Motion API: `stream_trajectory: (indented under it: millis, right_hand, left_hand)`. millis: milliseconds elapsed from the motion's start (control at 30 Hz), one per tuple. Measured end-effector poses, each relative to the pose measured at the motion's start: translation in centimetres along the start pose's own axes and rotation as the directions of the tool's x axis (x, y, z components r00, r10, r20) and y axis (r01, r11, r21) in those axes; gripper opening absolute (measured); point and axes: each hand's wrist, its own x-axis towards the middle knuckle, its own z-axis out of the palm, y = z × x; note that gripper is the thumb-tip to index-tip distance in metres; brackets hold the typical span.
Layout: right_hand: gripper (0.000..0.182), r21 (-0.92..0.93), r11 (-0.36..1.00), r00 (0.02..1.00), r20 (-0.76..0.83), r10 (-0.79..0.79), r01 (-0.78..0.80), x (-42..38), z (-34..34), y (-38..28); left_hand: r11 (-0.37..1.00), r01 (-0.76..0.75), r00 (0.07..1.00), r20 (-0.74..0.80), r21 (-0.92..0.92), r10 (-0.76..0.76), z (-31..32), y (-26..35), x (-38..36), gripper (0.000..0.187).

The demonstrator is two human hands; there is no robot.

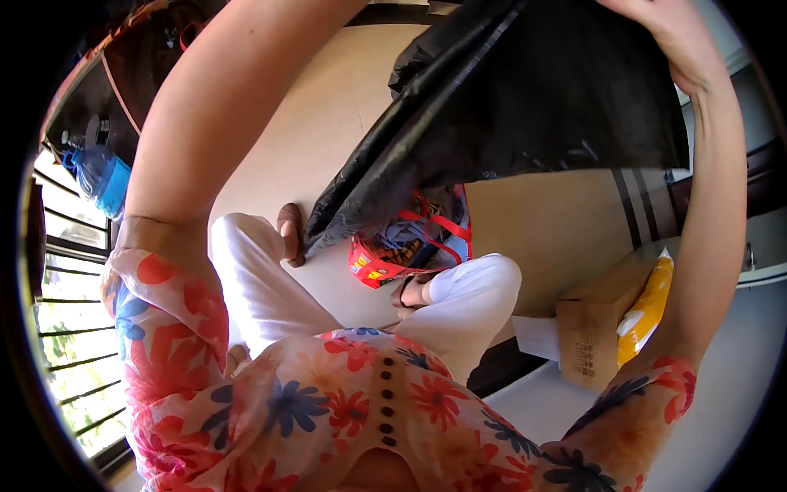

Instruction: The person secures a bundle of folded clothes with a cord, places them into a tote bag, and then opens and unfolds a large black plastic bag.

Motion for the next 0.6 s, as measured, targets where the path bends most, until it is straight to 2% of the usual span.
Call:
stream_trajectory:
  millis: [33,67,133,167,233,267,300,333,367,400,433,467,500,567,600]
  right_hand:
    - [0.038,-0.068,0.997,0.999,-0.009,0.045,-0.046,0.2,-1.6,1.4]
    - [0.041,-0.136,0.99,0.999,0.002,0.047,-0.046,0.1,-3.0,2.1]
    - [0.042,-0.222,0.975,0.999,0.016,0.03,-0.025,-0.6,-5.5,2.9]
    - [0.039,-0.191,0.981,1.0,0.016,-0.025,0.028,-2.1,-5.8,2.5]
    - [0.032,-0.121,0.982,0.989,0.035,-0.141,0.144,-4.0,-6.7,1.8]
    - [0.026,-0.091,0.977,0.981,0.057,-0.188,0.192,-4.4,-7.6,1.8]
    - [0.02,-0.033,0.961,0.954,0.134,-0.269,0.275,-4.1,-8.7,2.2]
    - [0.014,0.048,0.935,0.91,0.218,-0.354,0.352,-3.9,-9.8,2.8]
    - [0.009,0.136,0.903,0.855,0.289,-0.43,0.408,-3.8,-10.1,2.8]
    - [0.01,0.248,0.856,0.793,0.326,-0.515,0.454,-3.4,-9.4,1.9]
    - [0.014,0.363,0.8,0.72,0.36,-0.593,0.478,-2.9,-8.8,0.9]
    - [0.015,0.378,0.825,0.731,0.397,-0.555,0.421,-3.7,-9.2,0.1]
    - [0.016,0.39,0.848,0.741,0.433,-0.514,0.36,-4.5,-9.4,-0.5]
    - [0.018,0.388,0.85,0.805,0.335,-0.49,0.357,-6.0,-8.5,-1.5]
    - [0.019,0.388,0.849,0.831,0.281,-0.48,0.359,-6.5,-8.3,-1.8]
  left_hand:
    - [0.999,-0.017,1.0,0.025,-0.033,0.018,0.2,-0.3,-0.4,0.033]
    - [0.966,0.144,0.97,0.225,-0.215,-0.094,-0.9,-1.2,0.6,0.035]
    - [0.862,0.317,0.87,0.484,-0.395,-0.098,-1.5,-2.0,-0.7,0.035]
    - [0.794,0.425,0.795,0.599,-0.435,-0.098,-1.9,-2.4,-1.4,0.035]
    - [0.858,0.399,0.785,0.603,-0.323,-0.138,0.2,-6.2,-3.1,0.033]
    - [0.893,0.415,0.749,0.622,-0.171,-0.229,0.8,-8.1,-3.5,0.034]
    - [0.858,0.473,0.724,0.644,-0.202,-0.247,1.7,-10.3,-4.4,0.04]
    - [0.904,0.42,0.744,0.599,-0.077,-0.295,2.5,-11.6,-5.5,0.035]
    - [0.918,0.389,0.703,0.618,0.077,-0.35,3.0,-13.0,-6.2,0.043]
    - [0.918,0.387,0.733,0.575,0.087,-0.363,4.5,-16.9,-8.0,0.051]
    - [0.897,0.428,0.718,0.562,0.109,-0.411,4.9,-17.0,-8.2,0.054]
    - [0.873,0.47,0.699,0.55,0.128,-0.457,5.2,-16.9,-8.6,0.058]
    - [0.854,0.517,0.695,0.559,0.048,-0.453,5.0,-16.9,-8.7,0.06]
    - [0.792,0.602,0.684,0.58,-0.104,-0.443,4.5,-17.1,-8.3,0.064]
    - [0.841,0.54,0.705,0.562,-0.031,-0.432,4.8,-17.4,-8.1,0.064]
